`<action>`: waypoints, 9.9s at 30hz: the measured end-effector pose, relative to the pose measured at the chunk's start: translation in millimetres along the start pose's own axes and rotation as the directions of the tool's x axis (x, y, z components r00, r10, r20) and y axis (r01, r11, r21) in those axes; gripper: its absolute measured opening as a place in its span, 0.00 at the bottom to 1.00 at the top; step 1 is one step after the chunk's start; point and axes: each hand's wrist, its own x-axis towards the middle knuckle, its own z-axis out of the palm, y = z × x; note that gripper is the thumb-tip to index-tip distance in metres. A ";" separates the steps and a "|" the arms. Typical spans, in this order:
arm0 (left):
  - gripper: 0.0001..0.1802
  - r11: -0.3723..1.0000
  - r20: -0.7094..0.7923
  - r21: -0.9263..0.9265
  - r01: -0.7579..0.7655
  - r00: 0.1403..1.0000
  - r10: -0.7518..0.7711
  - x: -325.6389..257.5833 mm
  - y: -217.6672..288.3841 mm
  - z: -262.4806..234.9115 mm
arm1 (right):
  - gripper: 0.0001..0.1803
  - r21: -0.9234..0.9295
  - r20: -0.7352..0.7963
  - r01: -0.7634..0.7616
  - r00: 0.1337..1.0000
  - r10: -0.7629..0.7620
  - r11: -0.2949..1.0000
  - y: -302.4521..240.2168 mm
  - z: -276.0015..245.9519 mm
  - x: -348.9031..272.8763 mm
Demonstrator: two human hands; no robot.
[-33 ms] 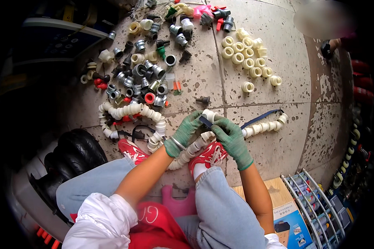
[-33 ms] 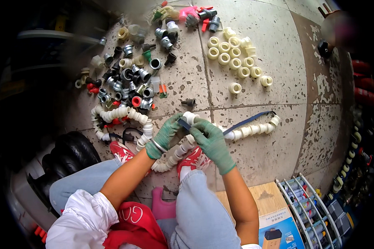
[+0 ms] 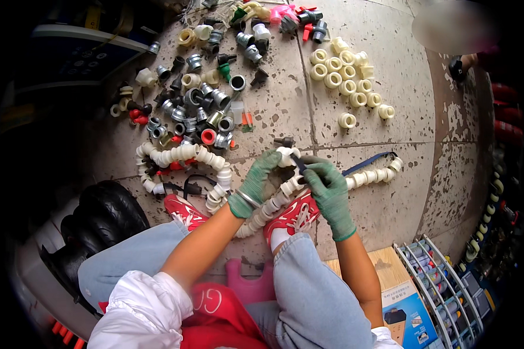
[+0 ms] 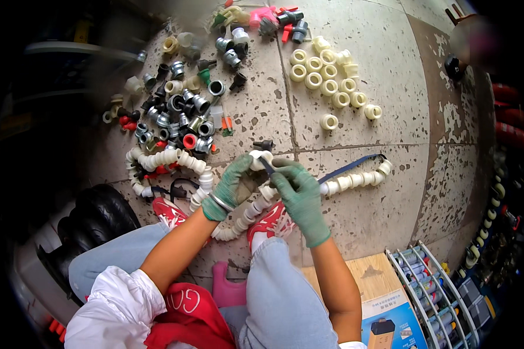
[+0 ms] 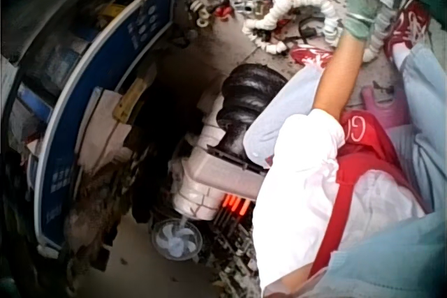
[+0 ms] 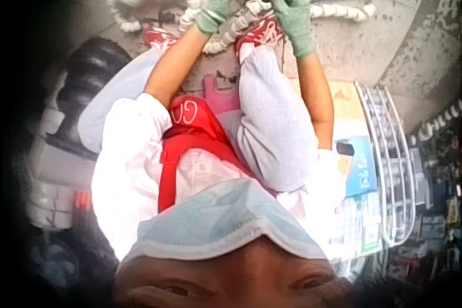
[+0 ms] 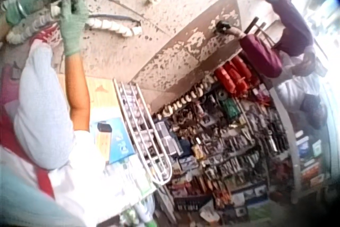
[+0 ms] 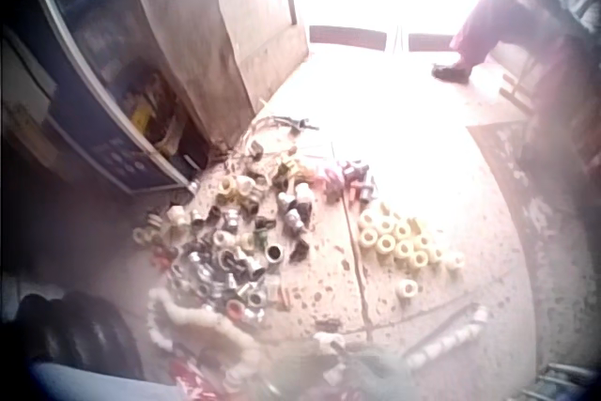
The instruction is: The person sits on a small stool on the floor and uses a knife to cut white plastic pipe fittings. They then thread the cut fittings onto a black cable, creating a long chain of connected pieces. The person repeats this process, picking up fittings, cutting them, and adding them to the growing chain.
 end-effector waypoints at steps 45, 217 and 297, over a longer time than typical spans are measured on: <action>0.11 0.204 0.320 0.861 -0.466 0.808 0.495 -11.3 6.6 67.9 | 0.27 0.090 0.274 -0.142 0.955 0.113 0.986 -12.2 -13.8 -13.6; 0.13 0.507 0.075 0.755 -0.417 0.822 0.565 28.9 59.0 81.6 | 0.13 -0.041 0.273 -0.206 0.939 0.209 0.978 9.7 -58.5 15.6; 0.10 -0.453 0.516 0.826 -0.336 0.774 0.367 2.1 18.8 71.4 | 0.42 -0.256 0.223 0.212 0.962 -0.156 0.943 4.3 -24.4 12.7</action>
